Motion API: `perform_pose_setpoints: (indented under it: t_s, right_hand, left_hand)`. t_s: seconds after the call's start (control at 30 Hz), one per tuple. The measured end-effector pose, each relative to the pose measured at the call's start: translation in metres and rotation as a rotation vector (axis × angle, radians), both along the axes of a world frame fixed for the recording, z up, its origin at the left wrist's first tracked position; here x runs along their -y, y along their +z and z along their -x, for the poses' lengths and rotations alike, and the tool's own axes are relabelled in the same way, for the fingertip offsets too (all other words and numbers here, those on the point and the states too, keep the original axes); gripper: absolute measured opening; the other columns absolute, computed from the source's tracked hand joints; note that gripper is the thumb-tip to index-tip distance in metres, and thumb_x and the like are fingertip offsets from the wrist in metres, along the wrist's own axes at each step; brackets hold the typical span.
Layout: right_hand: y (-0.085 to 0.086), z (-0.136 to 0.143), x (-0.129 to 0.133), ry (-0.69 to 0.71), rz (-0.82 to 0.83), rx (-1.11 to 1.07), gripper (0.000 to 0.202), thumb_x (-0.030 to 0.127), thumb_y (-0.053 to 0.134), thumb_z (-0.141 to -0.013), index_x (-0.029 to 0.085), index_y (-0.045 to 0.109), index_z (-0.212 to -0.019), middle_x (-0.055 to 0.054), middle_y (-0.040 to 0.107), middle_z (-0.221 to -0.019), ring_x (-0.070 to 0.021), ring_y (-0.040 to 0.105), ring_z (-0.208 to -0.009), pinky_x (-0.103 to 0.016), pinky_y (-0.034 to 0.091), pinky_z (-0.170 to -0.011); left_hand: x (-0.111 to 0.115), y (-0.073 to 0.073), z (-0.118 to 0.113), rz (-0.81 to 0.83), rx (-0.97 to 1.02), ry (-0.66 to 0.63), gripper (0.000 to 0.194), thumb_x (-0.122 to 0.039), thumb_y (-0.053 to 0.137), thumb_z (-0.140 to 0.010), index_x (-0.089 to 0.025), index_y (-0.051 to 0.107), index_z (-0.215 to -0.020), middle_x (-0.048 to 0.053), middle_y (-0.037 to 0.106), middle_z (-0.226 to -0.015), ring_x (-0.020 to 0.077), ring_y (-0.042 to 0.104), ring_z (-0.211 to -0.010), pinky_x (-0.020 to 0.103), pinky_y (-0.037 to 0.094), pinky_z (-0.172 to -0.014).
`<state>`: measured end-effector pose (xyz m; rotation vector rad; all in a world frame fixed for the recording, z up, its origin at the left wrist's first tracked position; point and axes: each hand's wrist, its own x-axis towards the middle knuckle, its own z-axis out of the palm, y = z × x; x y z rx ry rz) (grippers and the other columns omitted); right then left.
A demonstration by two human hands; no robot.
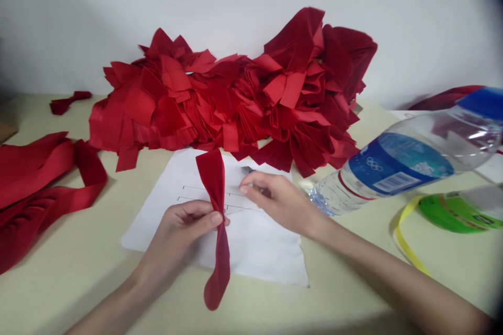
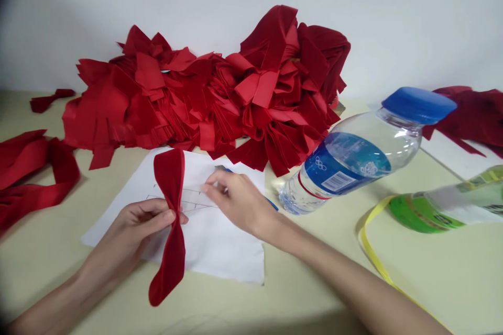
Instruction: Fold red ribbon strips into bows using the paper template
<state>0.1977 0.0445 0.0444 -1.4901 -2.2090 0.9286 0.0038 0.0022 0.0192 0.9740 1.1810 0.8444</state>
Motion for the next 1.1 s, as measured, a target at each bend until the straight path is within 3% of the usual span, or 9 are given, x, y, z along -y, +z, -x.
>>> perform_pose_setpoints:
  t_s: [0.1, 0.2, 0.33, 0.43, 0.6, 0.73, 0.9, 1.1]
  right_hand:
    - [0.000, -0.011, -0.008, -0.163, -0.267, 0.512, 0.034, 0.039, 0.049, -0.084, 0.016, 0.054, -0.108, -0.005, 0.062, -0.068, -0.0189, 0.056, -0.060, -0.027, 0.032, -0.051]
    - [-0.004, -0.018, -0.013, -0.105, -0.235, 0.689, 0.031, 0.046, 0.056, -0.078, 0.018, 0.061, -0.090, -0.006, 0.064, -0.072, -0.0219, 0.060, -0.063, -0.027, 0.030, -0.050]
    - [-0.009, -0.022, -0.015, -0.031, -0.284, 0.591, 0.014, 0.030, 0.059, -0.074, 0.018, 0.061, -0.082, -0.005, 0.061, -0.086, -0.0166, 0.058, -0.064, -0.025, 0.031, -0.051]
    - [-0.007, -0.023, -0.014, 0.047, -0.306, 0.410, 0.015, 0.024, 0.060, -0.070, 0.018, 0.055, -0.083, -0.001, 0.057, -0.083, -0.0126, 0.053, -0.064, -0.023, 0.032, -0.055]
    - [0.002, -0.023, -0.011, 0.250, -0.241, 0.181, 0.021, 0.026, 0.062, -0.072, 0.020, 0.048, -0.086, 0.006, 0.048, -0.065, -0.0076, 0.039, -0.054, -0.020, 0.027, -0.053]
    - [0.003, -0.024, -0.009, 0.342, -0.318, 0.084, 0.021, 0.033, 0.060, -0.077, 0.019, 0.049, -0.090, 0.005, 0.050, -0.066, -0.0074, 0.039, -0.055, -0.020, 0.026, -0.054]
    - [-0.005, -0.026, -0.007, 0.456, -0.509, 0.158, 0.011, 0.026, 0.049, -0.084, 0.020, 0.057, -0.090, 0.003, 0.055, -0.073, -0.0077, 0.042, -0.057, -0.024, 0.022, -0.052]
    - [-0.007, -0.025, -0.004, 0.526, -0.793, 0.338, 0.020, 0.013, 0.041, -0.084, 0.019, 0.057, -0.076, 0.003, 0.050, -0.066, -0.0080, 0.033, -0.049, -0.028, 0.019, -0.049]
  left_hand:
    - [0.000, -0.001, 0.000, 0.003, -0.001, -0.017, 0.016, -0.034, 0.067, -0.073, -0.019, 0.069, -0.068, 0.001, 0.067, -0.074, 0.0156, 0.055, -0.074, 0.025, 0.039, -0.072]
    - [0.001, -0.001, -0.001, 0.013, -0.012, -0.024, 0.017, -0.035, 0.066, -0.074, -0.018, 0.069, -0.070, 0.002, 0.066, -0.076, 0.0168, 0.055, -0.077, 0.026, 0.038, -0.071]
    - [-0.001, 0.002, -0.001, 0.048, 0.011, 0.027, 0.018, -0.035, 0.065, -0.075, -0.017, 0.068, -0.072, 0.003, 0.065, -0.076, 0.0179, 0.055, -0.078, 0.027, 0.037, -0.074]
    - [-0.004, 0.003, 0.002, 0.077, 0.056, 0.083, 0.020, -0.035, 0.065, -0.075, -0.016, 0.066, -0.069, 0.003, 0.064, -0.072, 0.0168, 0.054, -0.075, 0.027, 0.037, -0.072]
    - [-0.005, 0.000, 0.005, 0.095, 0.113, 0.090, 0.020, -0.035, 0.064, -0.076, -0.017, 0.063, -0.067, 0.001, 0.062, -0.069, 0.0145, 0.053, -0.071, 0.025, 0.036, -0.069]
    - [-0.006, 0.001, 0.006, 0.109, 0.141, 0.080, 0.022, -0.035, 0.063, -0.077, -0.017, 0.061, -0.065, 0.000, 0.062, -0.068, 0.0123, 0.051, -0.069, 0.023, 0.035, -0.065]
    - [-0.007, 0.006, 0.007, 0.079, 0.088, 0.066, 0.023, -0.034, 0.065, -0.075, -0.017, 0.061, -0.061, -0.001, 0.058, -0.062, 0.0125, 0.050, -0.066, 0.024, 0.035, -0.068]
    - [-0.007, 0.012, 0.005, 0.054, -0.042, 0.040, 0.026, -0.037, 0.063, -0.073, -0.016, 0.061, -0.058, 0.001, 0.056, -0.061, 0.0137, 0.045, -0.060, 0.025, 0.033, -0.059]
